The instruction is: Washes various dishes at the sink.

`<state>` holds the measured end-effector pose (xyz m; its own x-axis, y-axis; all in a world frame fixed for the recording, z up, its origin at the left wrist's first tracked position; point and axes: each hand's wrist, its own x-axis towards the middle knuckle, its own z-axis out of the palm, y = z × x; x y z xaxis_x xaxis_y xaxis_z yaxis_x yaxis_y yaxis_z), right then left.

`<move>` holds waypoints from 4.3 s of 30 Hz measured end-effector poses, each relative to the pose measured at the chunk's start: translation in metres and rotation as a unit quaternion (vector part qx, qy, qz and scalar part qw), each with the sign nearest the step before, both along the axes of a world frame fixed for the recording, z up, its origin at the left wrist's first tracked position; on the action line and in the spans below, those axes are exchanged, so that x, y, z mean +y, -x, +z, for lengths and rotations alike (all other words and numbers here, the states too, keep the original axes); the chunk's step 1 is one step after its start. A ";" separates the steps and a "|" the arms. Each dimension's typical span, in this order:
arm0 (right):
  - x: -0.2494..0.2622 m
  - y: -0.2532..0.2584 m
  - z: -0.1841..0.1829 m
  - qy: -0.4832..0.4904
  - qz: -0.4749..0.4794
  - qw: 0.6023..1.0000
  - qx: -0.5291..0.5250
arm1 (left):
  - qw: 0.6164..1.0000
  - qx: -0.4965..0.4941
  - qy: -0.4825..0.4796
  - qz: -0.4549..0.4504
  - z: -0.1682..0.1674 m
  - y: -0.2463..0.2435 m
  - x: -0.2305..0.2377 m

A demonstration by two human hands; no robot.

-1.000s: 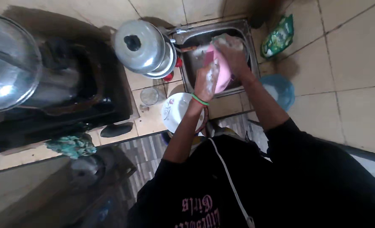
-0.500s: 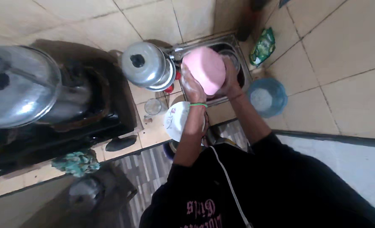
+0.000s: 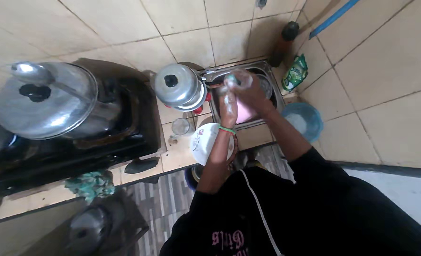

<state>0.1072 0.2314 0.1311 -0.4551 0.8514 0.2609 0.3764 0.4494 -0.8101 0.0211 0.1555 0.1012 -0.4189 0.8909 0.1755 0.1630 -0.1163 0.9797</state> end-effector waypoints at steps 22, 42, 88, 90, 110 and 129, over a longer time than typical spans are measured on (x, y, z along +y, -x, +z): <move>0.058 -0.030 -0.043 0.025 -0.037 0.988 0.147 | 0.954 -0.254 0.013 0.159 -0.009 -0.023 0.080; 0.072 -0.041 -0.034 0.110 -0.051 0.991 0.047 | 0.991 -0.010 0.073 0.110 -0.018 -0.055 0.071; 0.017 -0.073 -0.064 0.102 0.254 0.937 -0.214 | 0.935 -0.313 0.132 0.103 -0.083 -0.067 0.032; 0.032 -0.087 -0.073 0.059 0.304 0.916 -0.256 | 0.937 -0.295 0.145 0.118 -0.076 -0.063 0.029; 0.019 -0.072 -0.046 0.148 0.090 0.985 -0.023 | 0.977 -0.175 0.114 0.046 -0.064 -0.083 0.021; 0.063 -0.070 -0.049 -0.121 0.261 0.898 -0.333 | 0.978 -0.192 0.060 0.047 -0.043 -0.026 0.046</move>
